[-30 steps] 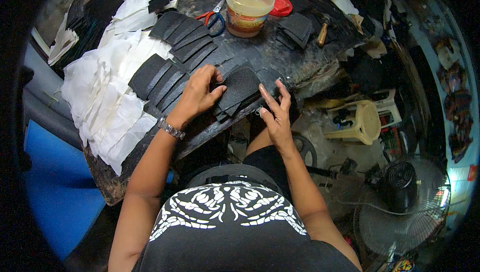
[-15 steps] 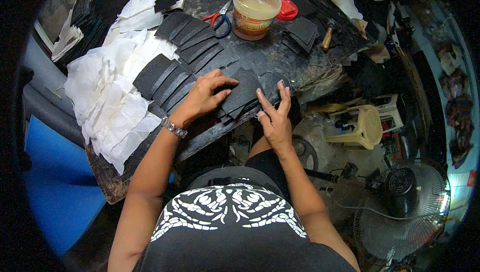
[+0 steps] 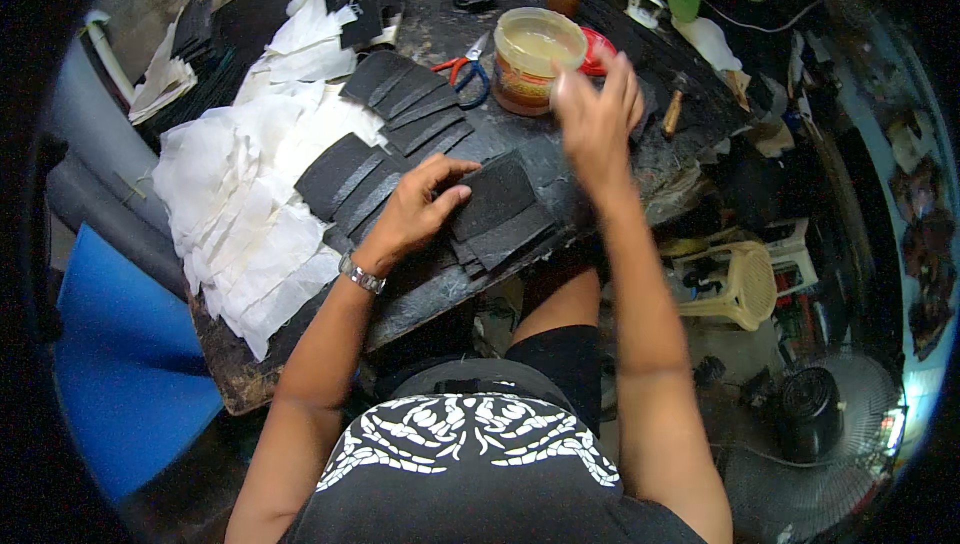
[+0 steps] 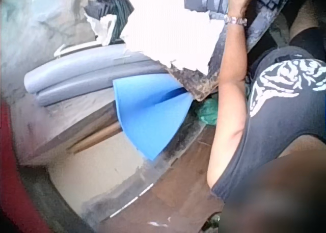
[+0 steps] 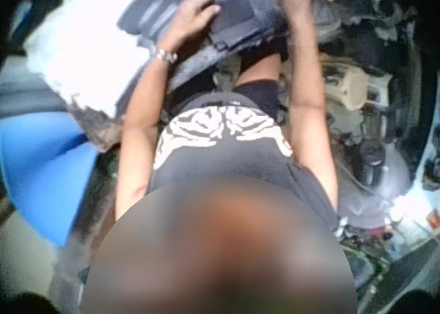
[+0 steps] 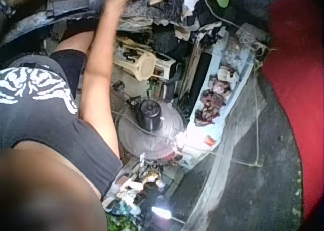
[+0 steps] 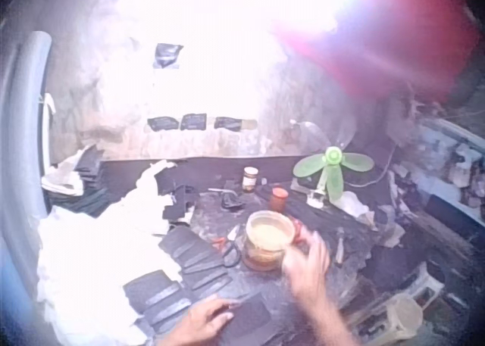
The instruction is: The person repeatedly applies a paste from a tub onto white fabric pieces and presses them together to form a stack. The person then handles black fabric pieces, arranging them on the table.
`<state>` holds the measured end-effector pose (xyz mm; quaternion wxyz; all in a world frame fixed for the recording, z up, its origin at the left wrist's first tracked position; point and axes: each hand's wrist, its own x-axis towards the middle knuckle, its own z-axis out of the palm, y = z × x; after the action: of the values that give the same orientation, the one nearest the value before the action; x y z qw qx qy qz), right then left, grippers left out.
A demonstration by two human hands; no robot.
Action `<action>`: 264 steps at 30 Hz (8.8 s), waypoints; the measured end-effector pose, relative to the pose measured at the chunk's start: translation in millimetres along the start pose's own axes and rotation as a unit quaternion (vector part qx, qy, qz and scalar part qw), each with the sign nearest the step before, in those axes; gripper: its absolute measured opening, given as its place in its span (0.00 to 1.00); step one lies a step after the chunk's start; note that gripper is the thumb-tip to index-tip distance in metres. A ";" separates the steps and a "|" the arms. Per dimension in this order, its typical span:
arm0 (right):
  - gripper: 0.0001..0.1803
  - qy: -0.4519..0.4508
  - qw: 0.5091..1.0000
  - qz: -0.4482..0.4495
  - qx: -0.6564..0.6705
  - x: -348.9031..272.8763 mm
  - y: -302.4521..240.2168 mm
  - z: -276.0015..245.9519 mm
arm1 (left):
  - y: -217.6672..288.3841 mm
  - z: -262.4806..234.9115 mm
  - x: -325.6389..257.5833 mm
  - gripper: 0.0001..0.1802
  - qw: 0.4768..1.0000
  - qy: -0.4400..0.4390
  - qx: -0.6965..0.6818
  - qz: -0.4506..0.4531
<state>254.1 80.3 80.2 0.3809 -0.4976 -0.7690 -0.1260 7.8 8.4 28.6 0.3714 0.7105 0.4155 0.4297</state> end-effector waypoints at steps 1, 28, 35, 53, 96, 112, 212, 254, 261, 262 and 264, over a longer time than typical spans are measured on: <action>0.28 -0.045 0.996 0.076 -0.013 35.1 18.7 15.0 | 1.8 -10.1 1.3 0.13 0.999 0.028 0.002 0.019; 0.26 -0.153 0.894 0.242 0.345 -156.9 -41.3 -41.0 | -10.1 16.5 -8.0 0.19 0.985 -0.031 0.160 0.062; 0.28 -0.166 0.910 0.220 0.309 -161.1 -44.6 -29.5 | -9.4 15.8 -4.8 0.19 0.978 -0.023 0.178 0.104; 0.29 -0.135 0.981 -0.043 0.131 -129.0 -101.3 -32.1 | -19.5 13.9 -2.8 0.14 0.990 -0.026 0.117 0.074; 0.30 -0.209 0.967 0.131 0.057 -160.1 -88.1 -25.8 | -14.4 20.1 -7.0 0.19 0.989 -0.024 0.146 -0.020; 0.41 -0.187 0.960 0.206 0.020 94.5 33.3 43.7 | 9.5 -124.9 3.7 0.15 0.975 0.173 0.133 -0.042; 0.20 -0.067 0.979 0.031 0.191 -86.5 -48.1 -27.9 | -11.8 37.7 -3.2 0.13 0.991 0.048 0.114 0.059; 0.30 -0.278 0.668 0.454 0.520 -156.2 -58.9 -44.1 | -12.3 34.3 -5.1 0.18 0.990 -0.066 0.119 0.028; 0.27 -0.340 0.850 0.209 0.345 -148.9 -97.6 -44.8 | -11.5 33.2 -5.7 0.10 0.992 -0.046 0.115 0.031; 0.25 -0.343 0.845 0.193 0.361 -137.2 -90.1 -47.9 | -10.0 32.7 -5.5 0.12 0.994 -0.050 0.096 0.023; 0.22 -0.259 0.883 0.112 0.375 -102.3 -71.6 -41.0 | -5.9 27.6 -5.4 0.17 0.999 -0.024 0.043 0.001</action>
<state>233.3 -45.6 48.5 0.3384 -0.4154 -0.7690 0.3486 30.1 1.0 12.0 0.3497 0.7363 0.4239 0.3948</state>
